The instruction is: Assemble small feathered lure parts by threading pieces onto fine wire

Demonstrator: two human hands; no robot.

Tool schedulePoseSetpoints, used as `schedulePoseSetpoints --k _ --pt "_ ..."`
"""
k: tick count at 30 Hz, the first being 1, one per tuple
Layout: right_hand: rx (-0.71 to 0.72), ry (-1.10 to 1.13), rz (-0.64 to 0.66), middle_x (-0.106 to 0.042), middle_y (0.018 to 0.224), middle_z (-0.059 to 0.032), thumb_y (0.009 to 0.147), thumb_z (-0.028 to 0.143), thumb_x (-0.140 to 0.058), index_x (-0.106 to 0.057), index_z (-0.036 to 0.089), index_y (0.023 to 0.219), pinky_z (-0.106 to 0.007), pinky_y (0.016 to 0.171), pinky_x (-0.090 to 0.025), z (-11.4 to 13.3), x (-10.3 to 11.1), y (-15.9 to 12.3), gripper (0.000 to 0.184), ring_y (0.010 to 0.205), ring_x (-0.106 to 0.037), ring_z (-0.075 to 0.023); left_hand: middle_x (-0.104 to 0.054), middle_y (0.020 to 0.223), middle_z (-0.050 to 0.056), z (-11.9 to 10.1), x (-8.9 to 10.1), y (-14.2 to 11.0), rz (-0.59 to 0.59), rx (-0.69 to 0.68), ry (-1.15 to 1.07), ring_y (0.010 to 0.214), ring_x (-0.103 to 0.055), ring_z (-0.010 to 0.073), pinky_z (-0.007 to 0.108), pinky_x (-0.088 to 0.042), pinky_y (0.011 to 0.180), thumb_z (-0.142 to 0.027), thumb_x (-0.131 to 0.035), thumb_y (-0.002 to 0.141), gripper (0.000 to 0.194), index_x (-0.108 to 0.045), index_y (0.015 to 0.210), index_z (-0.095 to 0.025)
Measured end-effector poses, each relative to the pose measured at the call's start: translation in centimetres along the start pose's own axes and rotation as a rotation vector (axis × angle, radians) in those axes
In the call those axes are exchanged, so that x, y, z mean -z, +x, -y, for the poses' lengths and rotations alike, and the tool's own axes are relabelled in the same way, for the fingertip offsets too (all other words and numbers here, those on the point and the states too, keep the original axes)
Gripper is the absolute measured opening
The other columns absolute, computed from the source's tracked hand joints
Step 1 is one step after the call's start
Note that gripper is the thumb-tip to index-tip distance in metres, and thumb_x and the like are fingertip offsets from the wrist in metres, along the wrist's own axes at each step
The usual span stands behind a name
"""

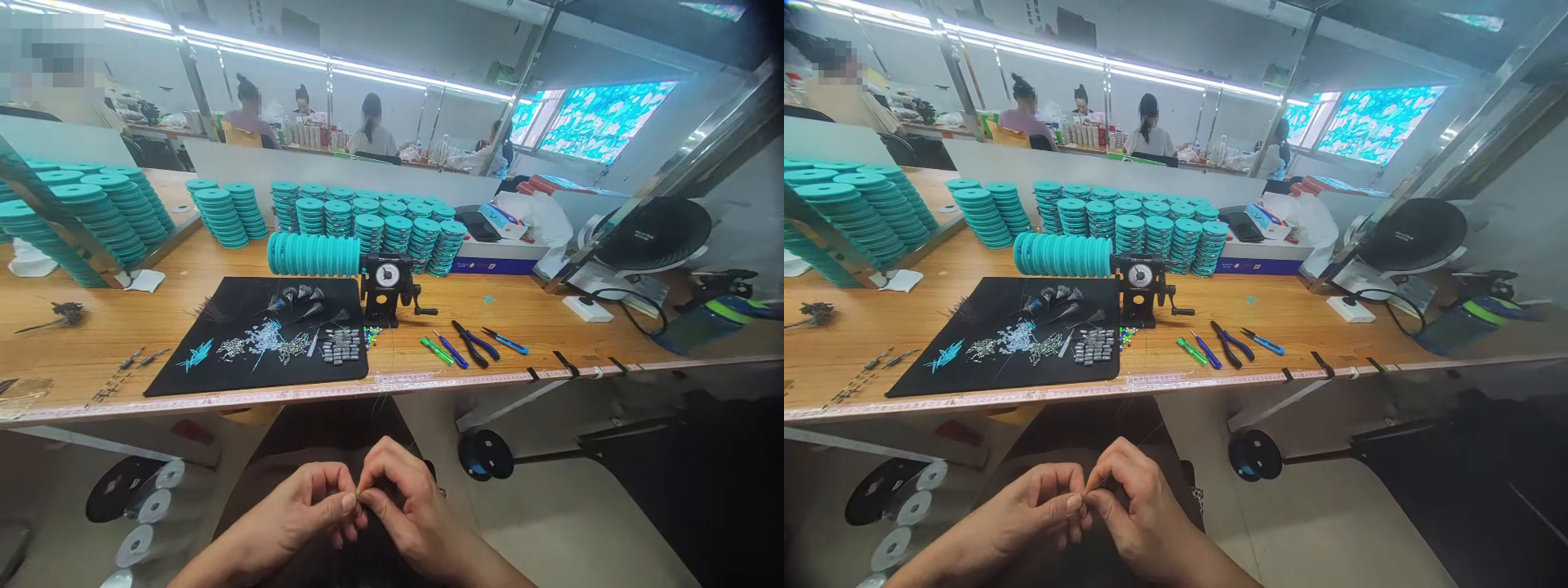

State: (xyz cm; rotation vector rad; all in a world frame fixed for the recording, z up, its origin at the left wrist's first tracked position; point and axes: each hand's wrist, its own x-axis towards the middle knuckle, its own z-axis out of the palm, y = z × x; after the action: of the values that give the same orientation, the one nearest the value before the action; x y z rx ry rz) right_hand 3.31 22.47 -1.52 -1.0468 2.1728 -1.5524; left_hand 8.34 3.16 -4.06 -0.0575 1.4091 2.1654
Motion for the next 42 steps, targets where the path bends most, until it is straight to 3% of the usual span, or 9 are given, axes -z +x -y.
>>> schedulePoseSetpoints --k 7,11,14,16,21,26,31,36,42 --pt "0.002 0.041 -0.016 -0.057 0.086 -0.0010 0.093 0.019 -0.058 -0.058 0.019 0.081 -0.026 0.074 -0.043 -0.1 -0.5 0.3 0.012 0.081 -0.056 -0.0150 -0.055 0.064 -0.002 -1.1 -1.5 -0.2 -0.154 -0.063 0.132 0.064 -0.045 0.0123 0.023 -0.036 0.062 -0.041 -0.073 0.078 0.034 -0.053 0.067 -0.017" --pt "-0.036 0.031 -0.076 -0.060 0.089 -0.0016 0.100 0.024 -0.049 -0.058 0.020 0.092 -0.025 0.076 -0.046 -1.4 0.1 0.7 0.013 0.084 -0.059 -0.0151 -0.055 0.070 0.000 -1.1 -1.3 -0.5 -0.209 -0.132 0.221 0.068 -0.045 0.0145 0.025 -0.036 0.064 -0.046 -0.067 0.081 0.035 -0.052 0.067 -0.018" --pt "0.015 -0.286 -0.309 -0.061 0.091 -0.0047 0.103 0.019 -0.038 -0.056 0.018 0.102 -0.028 0.075 -0.046 -3.7 1.1 1.2 0.018 0.084 -0.059 -0.0167 -0.057 0.077 0.002 -1.4 -0.9 -0.9 -0.265 -0.218 0.351 0.073 -0.047 0.0167 0.028 -0.037 0.069 -0.048 -0.060 0.085 0.034 -0.051 0.070 -0.019" --pt "0.097 -0.529 -0.416 -0.061 0.092 -0.0076 0.099 0.018 -0.046 -0.058 0.017 0.103 -0.033 0.077 -0.043 -5.4 1.6 1.8 0.012 0.086 -0.057 -0.0206 -0.057 0.079 0.002 -1.7 -0.8 -1.3 -0.305 -0.224 0.426 0.076 -0.048 0.0174 0.028 -0.037 0.071 -0.045 -0.057 0.088 0.031 -0.049 0.072 -0.020" --pt "0.224 -0.652 -0.395 -0.063 0.086 -0.0049 0.092 0.016 -0.059 -0.064 0.021 0.099 -0.038 0.079 -0.037 -7.4 1.6 3.5 0.010 0.080 -0.057 -0.0211 -0.057 0.080 0.002 -2.8 -1.2 -1.7 -0.358 -0.219 0.512 0.078 -0.050 0.0183 0.029 -0.038 0.073 -0.039 -0.054 0.091 0.028 -0.047 0.071 -0.020" --pt "0.234 -0.591 -0.522 -0.059 0.080 -0.0019 0.094 0.014 -0.056 -0.057 0.020 0.087 -0.036 0.078 -0.038 -5.5 3.7 3.1 0.009 0.078 -0.054 -0.0183 -0.059 0.081 0.003 -2.8 -0.4 -1.6 -0.363 -0.243 0.523 0.079 -0.052 0.0185 0.030 -0.039 0.074 -0.036 -0.053 0.090 0.025 -0.049 0.072 -0.020" --pt "0.139 -0.271 -0.755 -0.050 0.080 -0.0005 0.095 0.018 -0.055 -0.054 0.021 0.087 -0.031 0.069 -0.041 -1.4 6.7 2.0 0.008 0.074 -0.049 -0.0170 -0.062 0.079 0.003 -3.0 0.3 0.0 -0.360 -0.268 0.548 0.077 -0.052 0.0180 0.030 -0.038 0.073 -0.031 -0.056 0.087 0.023 -0.050 0.069 -0.020" --pt "0.237 -0.323 -0.550 -0.054 0.076 -0.0005 0.091 0.012 -0.056 -0.055 0.020 0.083 -0.030 0.066 -0.041 0.2 4.9 2.7 0.011 0.071 -0.051 -0.0168 -0.062 0.075 0.001 -4.7 -0.8 4.7 -0.321 -0.236 0.289 0.068 -0.050 0.0146 0.026 -0.040 0.062 -0.031 -0.069 0.074 0.022 -0.053 0.065 -0.018" --pt "0.414 -0.672 -0.461 -0.060 0.075 -0.0045 0.089 0.005 -0.053 -0.053 0.017 0.084 -0.033 0.066 -0.038 -2.5 0.5 3.2 0.014 0.072 -0.056 -0.0192 -0.063 0.073 0.001 -6.1 -1.1 9.3 -0.297 -0.185 0.115 0.063 -0.051 0.0102 0.019 -0.035 0.053 -0.030 -0.067 0.073 0.023 -0.049 0.065 -0.018"
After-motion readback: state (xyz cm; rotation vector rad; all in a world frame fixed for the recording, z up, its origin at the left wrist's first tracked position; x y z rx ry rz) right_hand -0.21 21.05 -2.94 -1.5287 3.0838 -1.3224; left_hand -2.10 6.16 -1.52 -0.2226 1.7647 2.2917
